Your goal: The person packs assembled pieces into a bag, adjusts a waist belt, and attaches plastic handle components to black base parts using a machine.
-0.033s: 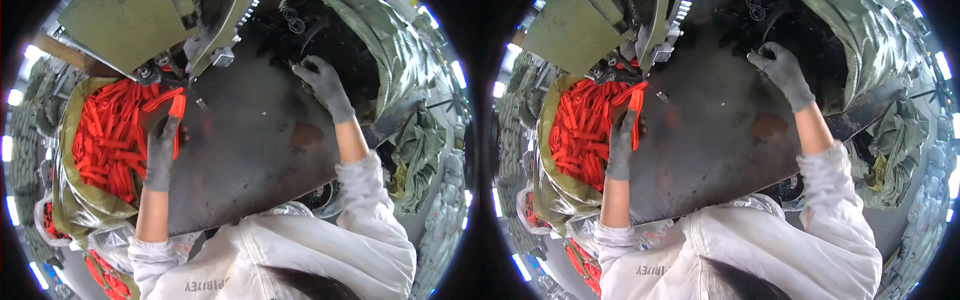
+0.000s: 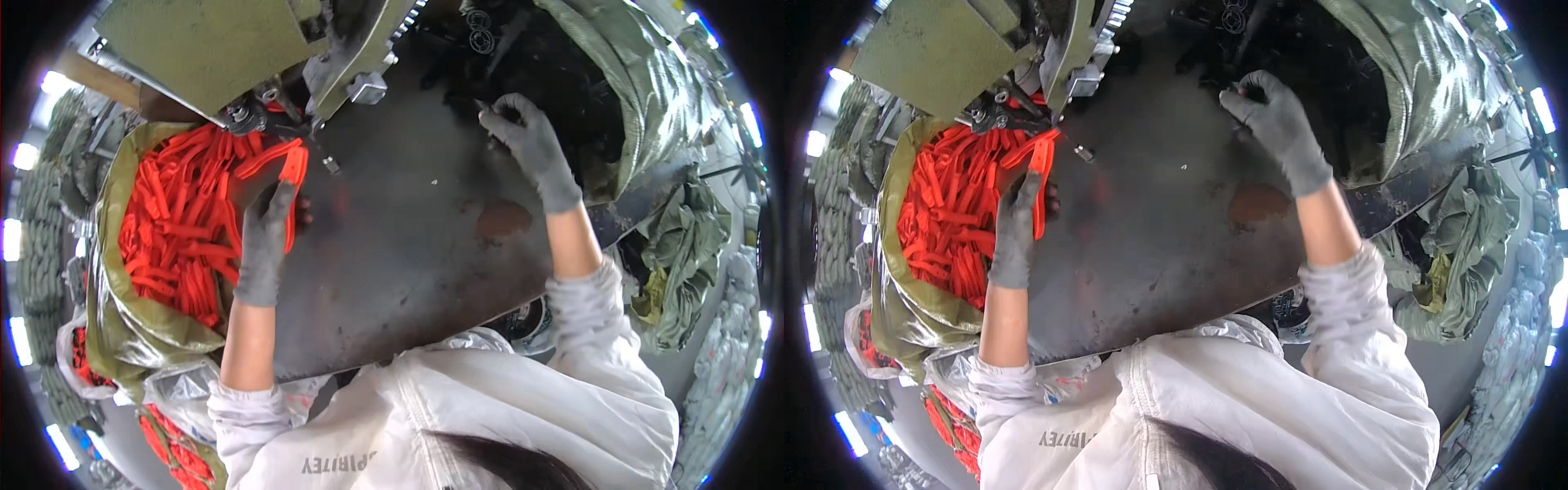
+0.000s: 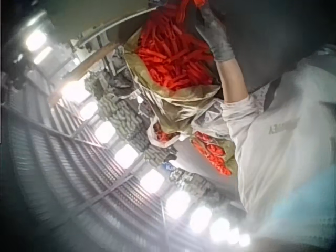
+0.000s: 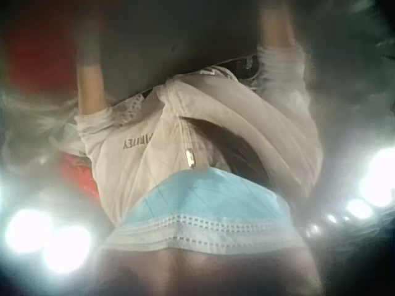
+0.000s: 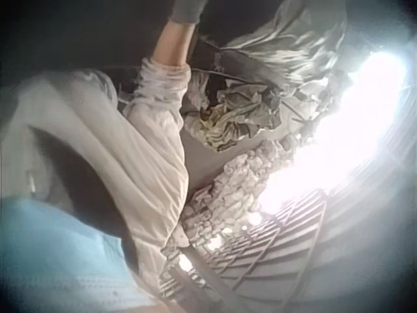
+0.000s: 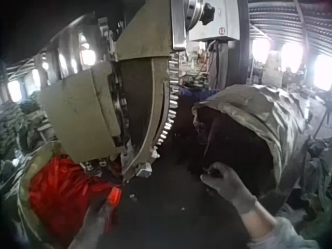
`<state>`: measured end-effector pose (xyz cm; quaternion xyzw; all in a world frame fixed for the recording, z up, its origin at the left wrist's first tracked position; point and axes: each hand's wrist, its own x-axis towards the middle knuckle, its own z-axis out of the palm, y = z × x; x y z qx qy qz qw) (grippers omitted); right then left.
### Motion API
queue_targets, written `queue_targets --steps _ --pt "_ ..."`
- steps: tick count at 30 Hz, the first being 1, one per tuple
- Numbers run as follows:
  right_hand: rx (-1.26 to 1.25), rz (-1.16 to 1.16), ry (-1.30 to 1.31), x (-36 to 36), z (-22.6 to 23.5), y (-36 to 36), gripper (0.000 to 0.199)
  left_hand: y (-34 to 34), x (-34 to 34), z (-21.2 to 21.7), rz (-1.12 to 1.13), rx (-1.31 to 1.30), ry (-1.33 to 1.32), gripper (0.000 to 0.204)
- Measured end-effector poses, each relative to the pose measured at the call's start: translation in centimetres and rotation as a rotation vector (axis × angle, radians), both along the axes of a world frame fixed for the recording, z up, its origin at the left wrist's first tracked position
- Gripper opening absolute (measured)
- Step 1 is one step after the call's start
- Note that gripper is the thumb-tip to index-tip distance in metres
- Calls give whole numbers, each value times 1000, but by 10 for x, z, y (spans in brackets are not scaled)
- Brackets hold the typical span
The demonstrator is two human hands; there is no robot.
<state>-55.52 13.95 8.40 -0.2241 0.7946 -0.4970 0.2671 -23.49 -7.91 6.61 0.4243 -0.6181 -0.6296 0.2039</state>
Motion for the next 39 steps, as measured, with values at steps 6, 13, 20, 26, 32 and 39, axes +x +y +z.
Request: queue_targets --steps 6,13,20,26,32,39 --pt "-470 265 -138 89 -24 -44 30 -18 -22 -2 -123 46 69 39" --pt "-289 359 -380 107 -7 -99 54 -33 -27 8 -224 125 53 38" --pt "-187 416 -242 125 -4 -107 61 -38 -26 11 -228 82 33 36" --pt "-148 524 -401 121 -26 -121 55 -40 -28 -6 -209 168 -40 27" --pt "-105 465 -385 121 -30 -118 56 -91 36 -23 -111 -1155 -837 37" --pt "-105 482 -395 134 -15 -119 62 -114 97 -48 -49 -924 -1131 42"
